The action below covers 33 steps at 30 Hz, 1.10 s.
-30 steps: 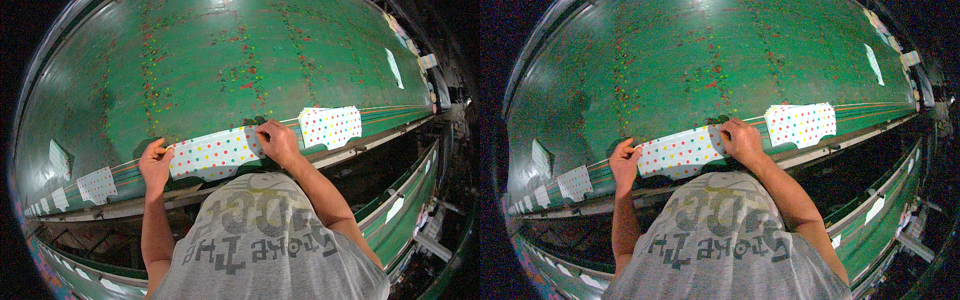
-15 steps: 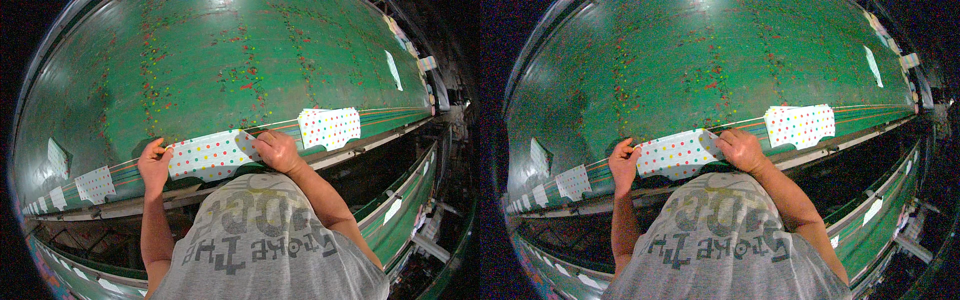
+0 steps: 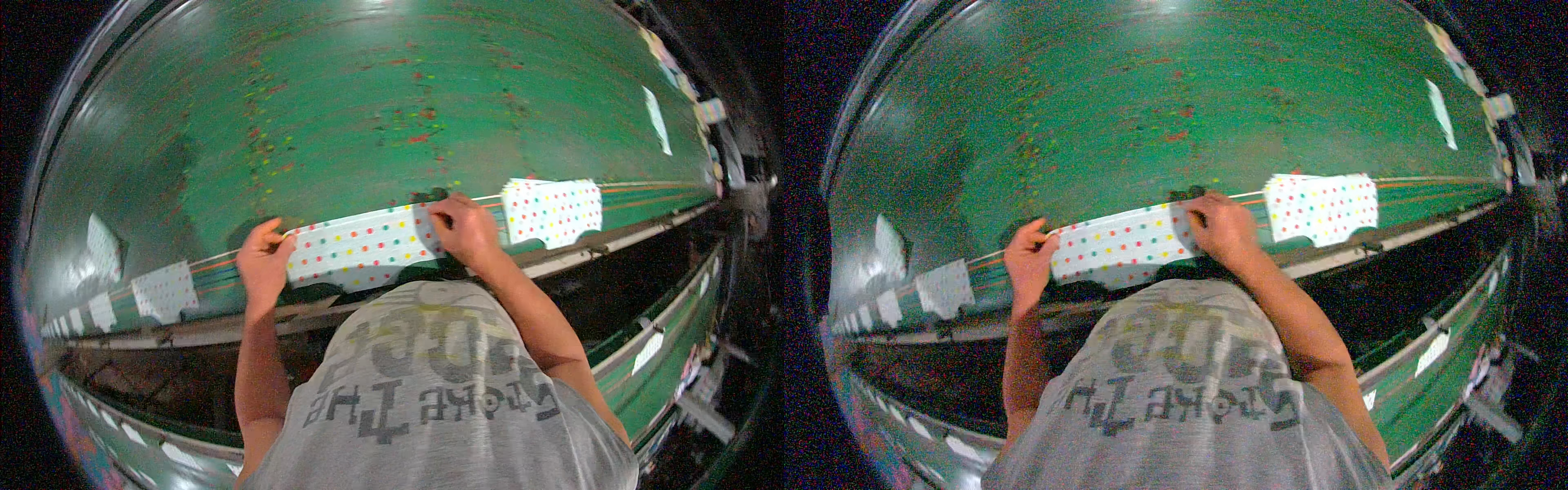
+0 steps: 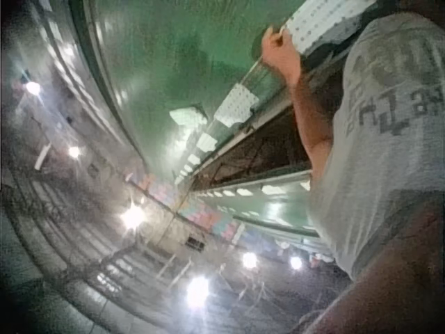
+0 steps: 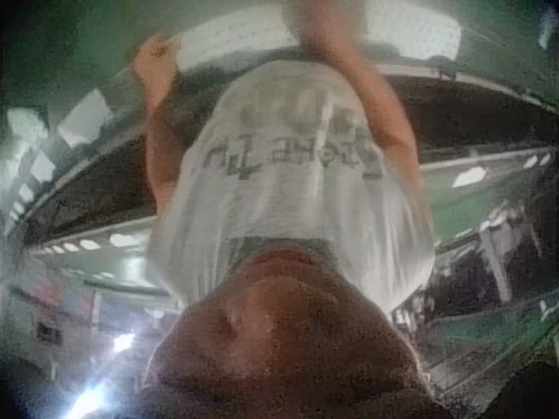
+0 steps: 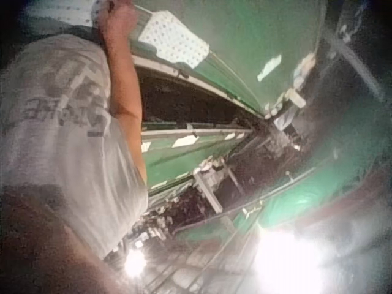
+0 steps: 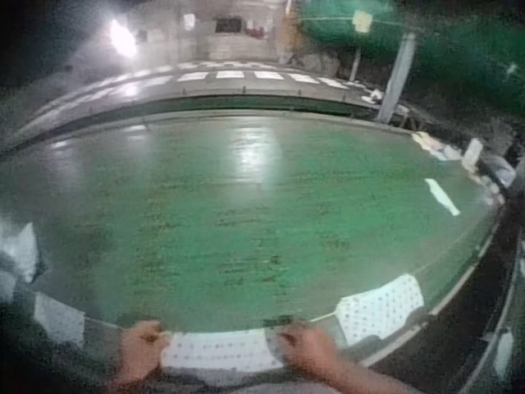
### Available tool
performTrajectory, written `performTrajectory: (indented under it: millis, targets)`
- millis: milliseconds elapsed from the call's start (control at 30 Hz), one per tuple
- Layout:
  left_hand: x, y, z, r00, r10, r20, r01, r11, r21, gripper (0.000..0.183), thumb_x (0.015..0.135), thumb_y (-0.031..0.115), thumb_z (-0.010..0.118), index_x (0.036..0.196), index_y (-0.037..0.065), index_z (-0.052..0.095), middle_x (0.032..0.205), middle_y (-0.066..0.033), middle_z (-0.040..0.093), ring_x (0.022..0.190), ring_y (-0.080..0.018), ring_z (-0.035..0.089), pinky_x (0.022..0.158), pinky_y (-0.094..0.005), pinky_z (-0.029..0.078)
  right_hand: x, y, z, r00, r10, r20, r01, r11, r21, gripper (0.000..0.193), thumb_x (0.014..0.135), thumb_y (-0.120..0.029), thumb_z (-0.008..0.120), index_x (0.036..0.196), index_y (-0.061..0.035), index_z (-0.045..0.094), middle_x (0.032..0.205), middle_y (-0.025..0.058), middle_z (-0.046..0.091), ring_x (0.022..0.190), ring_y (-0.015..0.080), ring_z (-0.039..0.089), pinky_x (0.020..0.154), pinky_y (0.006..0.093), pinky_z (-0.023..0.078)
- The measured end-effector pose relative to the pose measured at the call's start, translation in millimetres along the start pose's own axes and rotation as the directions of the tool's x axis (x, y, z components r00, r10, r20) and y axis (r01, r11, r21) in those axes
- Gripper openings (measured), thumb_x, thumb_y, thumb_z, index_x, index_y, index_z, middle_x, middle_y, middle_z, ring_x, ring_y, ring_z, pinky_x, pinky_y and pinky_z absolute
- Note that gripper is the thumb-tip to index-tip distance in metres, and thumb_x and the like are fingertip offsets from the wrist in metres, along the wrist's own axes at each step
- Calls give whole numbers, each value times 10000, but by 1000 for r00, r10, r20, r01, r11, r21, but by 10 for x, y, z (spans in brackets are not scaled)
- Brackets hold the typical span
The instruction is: The person repeatedly picks up white fabric pieces with colorful polka dots and places them onto a green conveyor belt, aligning them with thin rods. The person handles the fabric pieces one at a time, adjusting their position before moving to the next piece.
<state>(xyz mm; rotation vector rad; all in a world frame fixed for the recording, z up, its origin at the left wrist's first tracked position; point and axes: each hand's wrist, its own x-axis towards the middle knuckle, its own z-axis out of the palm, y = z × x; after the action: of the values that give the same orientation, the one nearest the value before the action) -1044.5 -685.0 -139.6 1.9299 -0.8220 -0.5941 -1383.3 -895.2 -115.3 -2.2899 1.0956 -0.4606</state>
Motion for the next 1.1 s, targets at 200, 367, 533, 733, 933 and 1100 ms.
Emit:
performTrajectory:
  millis: [200,367,533,733,933,1100]
  targets:
    - [-32,-28,12,998,-56,5,56,991,-118,411,897,-56,869,1289,-14,756,953,-53,777,832,-79,702,736,-266,575,33,-20,4,1000,29,13,-29,999,21,145,898,-148,799,1034,-120,840,1016,121,787,915,359,772,775,477,627]
    - [-175,56,-226,985,79,151,-71,996,-56,356,876,-63,884,1213,10,797,1008,-54,777,856,-101,733,761,-277,597,26,-25,8,1000,-23,-10,23,999,24,135,906,-62,810,1040,-47,807,987,142,771,852,327,778,743,416,617]
    - [-232,85,-300,979,65,194,-56,997,-55,362,891,-60,867,1236,18,790,979,-49,785,880,-108,743,799,-291,611,18,-20,20,1000,-16,-15,16,1000,22,130,907,-66,820,1035,-49,808,975,140,767,841,321,775,735,413,614]
    - [-83,82,-64,999,-38,16,39,998,-42,385,906,-8,869,1274,3,757,962,-78,808,850,-117,755,766,-296,607,31,1,18,997,-67,-31,68,997,24,125,907,-60,818,1031,-56,806,963,136,763,818,317,768,719,409,608]
    - [10,79,-11,999,-38,-17,40,995,87,416,900,22,880,1294,-5,750,977,-123,828,842,-137,773,748,-307,610,15,-15,8,1000,16,2,-16,999,37,126,884,-120,806,1006,-92,815,1000,127,782,920,353,771,789,468,626]
    - [32,77,-19,997,-77,-7,78,987,140,450,886,49,899,1310,-1,756,989,-124,833,850,-139,774,752,-309,611,19,-15,13,1000,3,-7,-3,1000,23,130,871,-108,808,1000,-91,812,1001,119,776,910,357,769,778,468,625]
